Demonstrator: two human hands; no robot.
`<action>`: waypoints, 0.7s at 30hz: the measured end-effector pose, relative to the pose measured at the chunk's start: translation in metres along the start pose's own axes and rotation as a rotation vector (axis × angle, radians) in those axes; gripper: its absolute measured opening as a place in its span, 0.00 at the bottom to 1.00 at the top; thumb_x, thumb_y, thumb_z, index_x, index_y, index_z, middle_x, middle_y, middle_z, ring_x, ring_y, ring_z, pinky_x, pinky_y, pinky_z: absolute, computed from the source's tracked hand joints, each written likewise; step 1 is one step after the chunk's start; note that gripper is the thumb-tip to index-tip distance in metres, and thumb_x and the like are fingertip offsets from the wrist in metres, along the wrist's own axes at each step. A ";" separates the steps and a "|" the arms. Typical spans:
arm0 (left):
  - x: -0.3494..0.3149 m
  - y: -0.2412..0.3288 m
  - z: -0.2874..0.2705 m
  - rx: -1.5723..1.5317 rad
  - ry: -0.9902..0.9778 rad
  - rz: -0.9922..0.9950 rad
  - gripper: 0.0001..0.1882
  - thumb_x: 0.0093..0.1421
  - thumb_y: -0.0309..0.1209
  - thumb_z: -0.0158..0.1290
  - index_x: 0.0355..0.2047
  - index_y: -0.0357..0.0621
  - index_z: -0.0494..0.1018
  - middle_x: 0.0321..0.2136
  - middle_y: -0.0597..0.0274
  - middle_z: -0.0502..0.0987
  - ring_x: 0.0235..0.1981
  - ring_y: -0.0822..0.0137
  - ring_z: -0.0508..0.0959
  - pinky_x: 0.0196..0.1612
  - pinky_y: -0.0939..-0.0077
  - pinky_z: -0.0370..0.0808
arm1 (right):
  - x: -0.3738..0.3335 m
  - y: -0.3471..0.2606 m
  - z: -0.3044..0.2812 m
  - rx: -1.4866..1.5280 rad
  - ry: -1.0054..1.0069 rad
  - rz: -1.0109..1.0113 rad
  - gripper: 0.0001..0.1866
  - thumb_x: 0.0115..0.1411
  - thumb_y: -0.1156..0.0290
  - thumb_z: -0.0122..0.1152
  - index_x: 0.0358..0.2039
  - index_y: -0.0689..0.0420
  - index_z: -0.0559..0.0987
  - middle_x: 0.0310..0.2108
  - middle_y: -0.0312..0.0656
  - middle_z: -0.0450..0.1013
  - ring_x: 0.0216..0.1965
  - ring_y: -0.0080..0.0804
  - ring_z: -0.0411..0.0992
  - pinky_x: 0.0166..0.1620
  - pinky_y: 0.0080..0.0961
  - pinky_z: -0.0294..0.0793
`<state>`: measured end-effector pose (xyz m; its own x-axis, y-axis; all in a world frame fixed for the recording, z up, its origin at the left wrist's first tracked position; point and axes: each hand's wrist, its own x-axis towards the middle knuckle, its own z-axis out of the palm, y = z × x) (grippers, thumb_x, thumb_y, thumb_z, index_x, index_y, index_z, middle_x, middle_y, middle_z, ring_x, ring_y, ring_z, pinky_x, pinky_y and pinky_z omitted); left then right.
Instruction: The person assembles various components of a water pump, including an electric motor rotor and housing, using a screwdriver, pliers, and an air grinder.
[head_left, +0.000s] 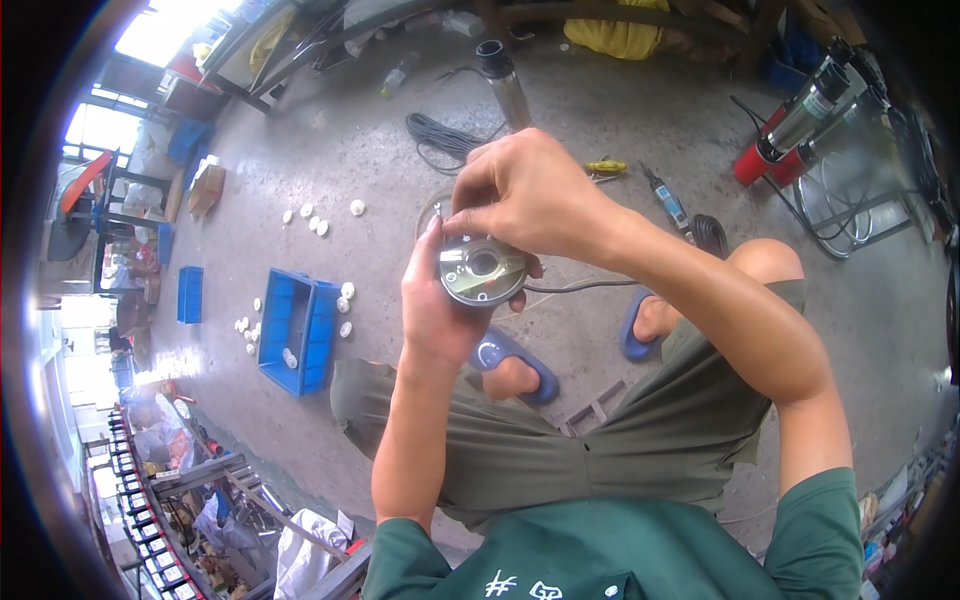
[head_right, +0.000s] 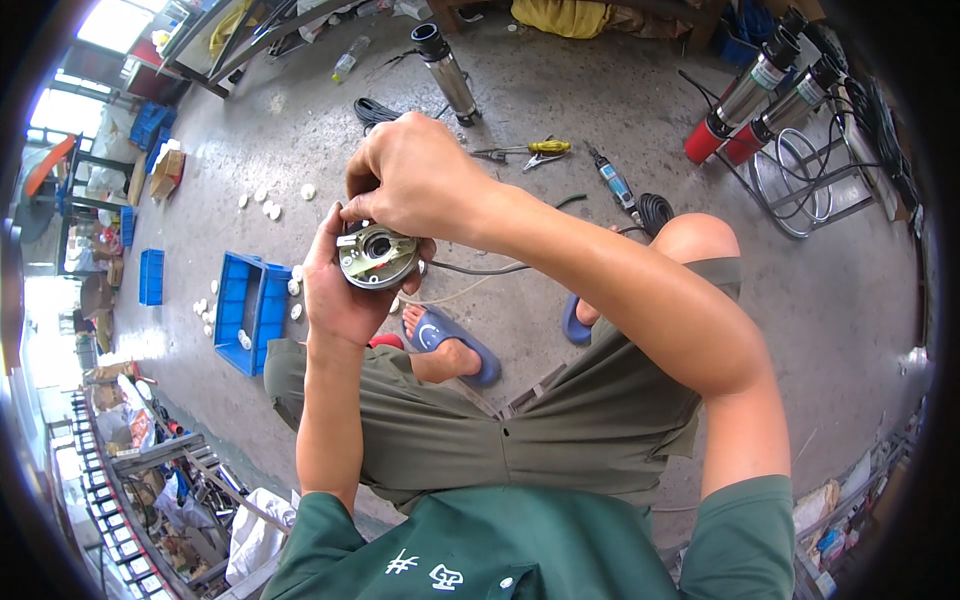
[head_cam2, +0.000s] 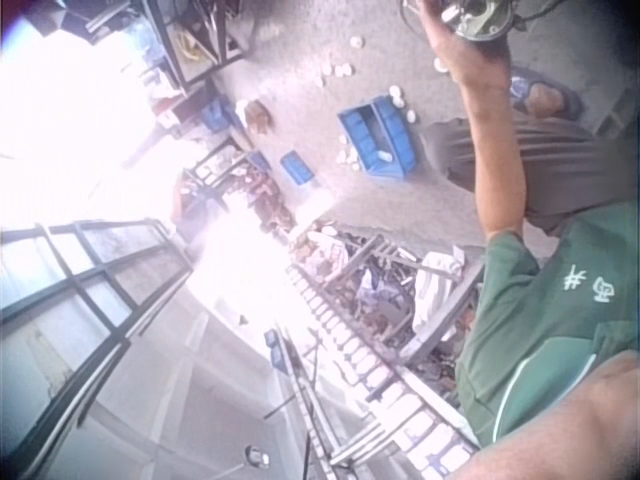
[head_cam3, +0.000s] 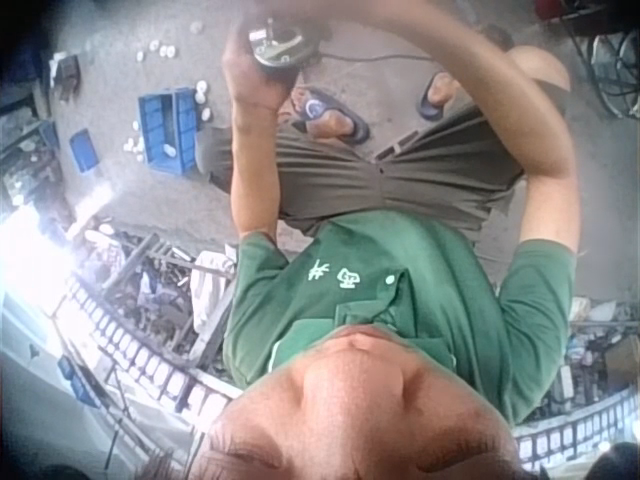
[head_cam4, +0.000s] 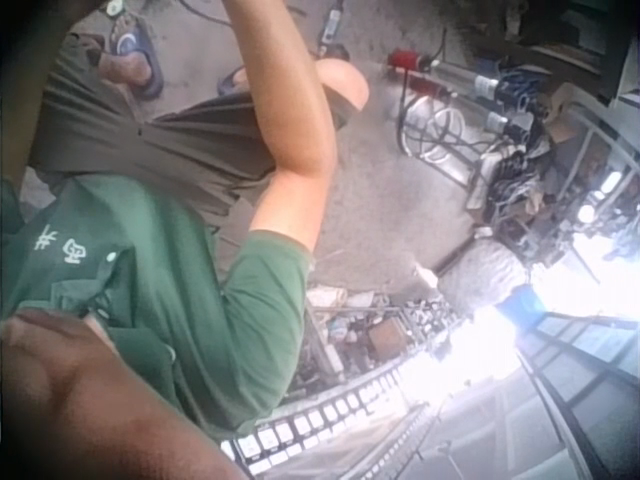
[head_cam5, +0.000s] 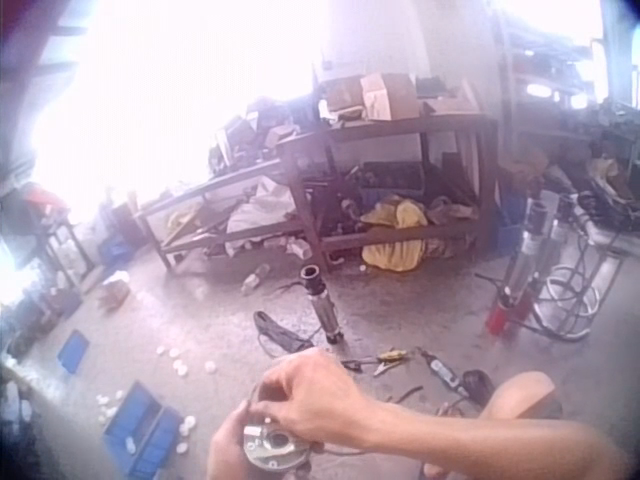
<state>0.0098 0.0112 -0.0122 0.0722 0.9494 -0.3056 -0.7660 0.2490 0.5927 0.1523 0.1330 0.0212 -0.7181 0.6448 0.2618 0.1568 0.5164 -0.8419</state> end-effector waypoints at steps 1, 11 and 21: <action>0.000 -0.001 0.002 -0.012 -0.010 0.005 0.26 0.77 0.47 0.32 0.57 0.43 0.71 0.46 0.47 0.83 0.42 0.42 0.84 0.27 0.58 0.78 | 0.001 0.004 0.000 0.027 -0.017 -0.029 0.14 0.53 0.62 0.77 0.32 0.60 0.89 0.28 0.50 0.83 0.31 0.41 0.84 0.39 0.33 0.82; -0.002 0.008 -0.008 -0.061 -0.021 0.038 0.22 0.77 0.45 0.36 0.57 0.48 0.74 0.48 0.57 0.83 0.45 0.55 0.84 0.33 0.56 0.81 | -0.021 -0.006 -0.007 -0.143 -0.090 -0.176 0.28 0.54 0.58 0.74 0.50 0.65 0.82 0.44 0.52 0.79 0.47 0.50 0.79 0.52 0.41 0.79; 0.003 0.001 -0.020 -0.106 0.033 0.061 0.20 0.77 0.42 0.39 0.55 0.47 0.76 0.49 0.57 0.83 0.48 0.56 0.84 0.47 0.51 0.82 | -0.022 -0.011 -0.004 -0.228 -0.145 -0.092 0.31 0.47 0.66 0.73 0.53 0.64 0.80 0.46 0.51 0.77 0.49 0.51 0.77 0.53 0.42 0.79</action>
<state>-0.0036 0.0105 -0.0275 0.0038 0.9548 -0.2971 -0.8316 0.1680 0.5294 0.1687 0.1155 0.0271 -0.8231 0.5106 0.2486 0.2228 0.6930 -0.6857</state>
